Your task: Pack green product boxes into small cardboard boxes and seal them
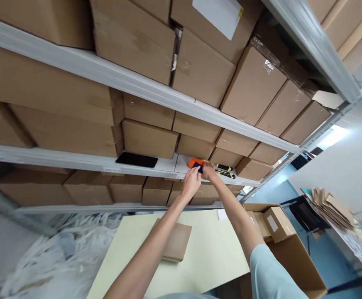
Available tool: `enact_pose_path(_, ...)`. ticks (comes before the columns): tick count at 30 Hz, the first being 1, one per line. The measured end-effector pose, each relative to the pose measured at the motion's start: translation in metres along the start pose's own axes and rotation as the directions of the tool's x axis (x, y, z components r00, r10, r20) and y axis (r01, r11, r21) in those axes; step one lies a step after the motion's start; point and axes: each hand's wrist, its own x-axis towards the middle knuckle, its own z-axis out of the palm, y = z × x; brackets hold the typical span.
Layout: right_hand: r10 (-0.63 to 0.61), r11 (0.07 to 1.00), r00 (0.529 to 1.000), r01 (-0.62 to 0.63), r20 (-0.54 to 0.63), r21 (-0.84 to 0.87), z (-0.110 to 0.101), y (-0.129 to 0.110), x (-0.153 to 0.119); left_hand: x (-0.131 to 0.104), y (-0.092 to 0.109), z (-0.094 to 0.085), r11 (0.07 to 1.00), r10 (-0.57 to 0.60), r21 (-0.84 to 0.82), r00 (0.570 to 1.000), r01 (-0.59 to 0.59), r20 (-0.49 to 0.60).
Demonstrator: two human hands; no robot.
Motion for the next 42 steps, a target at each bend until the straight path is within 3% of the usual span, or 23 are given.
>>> enact_pose_path(5, -0.084, 0.995, 0.996, 0.084, -0.001, 0.046, 0.010, 0.016, 0.009, -0.059, -0.002, -0.012, 0.991, -0.124, 0.051, 0.991, 0.127, -0.047)
enact_pose_path(8, -0.186, 0.952, 0.978, 0.204, -0.099, 0.227, 0.039, 0.036, -0.007, -0.109, 0.006, -0.013, 0.980, -0.196, 0.023, 0.974, 0.199, -0.111)
enact_pose_path(10, -0.226, 0.794, 0.947, 0.314, -0.226, 0.521, 0.077, 0.048, -0.038, -0.150, 0.016, -0.012, 0.968, -0.251, -0.027, 0.950, 0.251, -0.184)
enact_pose_path(12, -0.218, 0.507, 0.937, 0.348, -0.273, 0.789, 0.123, 0.054, -0.090, -0.195, 0.030, -0.010, 0.946, -0.324, -0.084, 0.915, 0.313, -0.240)
enact_pose_path(15, -0.277, 0.163, 0.954, 0.168, -0.118, 0.972, 0.180, 0.052, -0.183, -0.256, 0.053, -0.004, 0.902, -0.431, -0.135, 0.872, 0.410, -0.231)
enact_pose_path(18, -0.334, 0.021, 0.940, -0.060, 0.064, 0.998, 0.212, 0.044, -0.255, -0.305, 0.069, 0.005, 0.847, -0.532, -0.131, 0.829, 0.515, -0.173)
enact_pose_path(20, -0.340, 0.019, 0.931, -0.136, 0.135, 0.990, 0.223, 0.044, -0.282, -0.330, 0.075, 0.010, 0.814, -0.581, -0.113, 0.802, 0.570, -0.139)
enact_pose_path(23, -0.362, 0.049, 0.917, -0.162, 0.168, 0.986, 0.233, 0.051, -0.301, -0.355, 0.081, 0.014, 0.798, -0.602, -0.073, 0.792, 0.598, -0.104)
enact_pose_path(29, -0.512, 0.087, 0.839, -0.165, 0.186, 0.982, 0.234, 0.070, -0.315, -0.378, 0.093, 0.016, 0.839, -0.544, -0.004, 0.837, 0.545, -0.052)
enact_pose_path(32, -0.534, 0.124, 0.827, -0.133, 0.179, 0.983, 0.231, 0.079, -0.324, -0.382, 0.103, 0.009, 0.844, -0.532, 0.039, 0.844, 0.535, -0.063)
enact_pose_path(35, -0.556, 0.247, 0.817, -0.012, 0.152, 0.969, 0.224, 0.094, -0.330, -0.380, 0.117, -0.008, 0.840, -0.522, 0.060, 0.834, 0.539, -0.181)
enact_pose_path(38, -0.607, 0.403, 0.788, 0.195, 0.102, 0.894, 0.219, 0.111, -0.328, -0.371, 0.129, -0.026, 0.860, -0.468, 0.082, 0.843, 0.503, -0.263)
enact_pose_path(42, -0.716, 0.442, 0.697, 0.498, -0.041, 0.747, 0.214, 0.132, -0.319, -0.359, 0.136, -0.041, 0.880, -0.425, 0.112, 0.872, 0.461, -0.245)
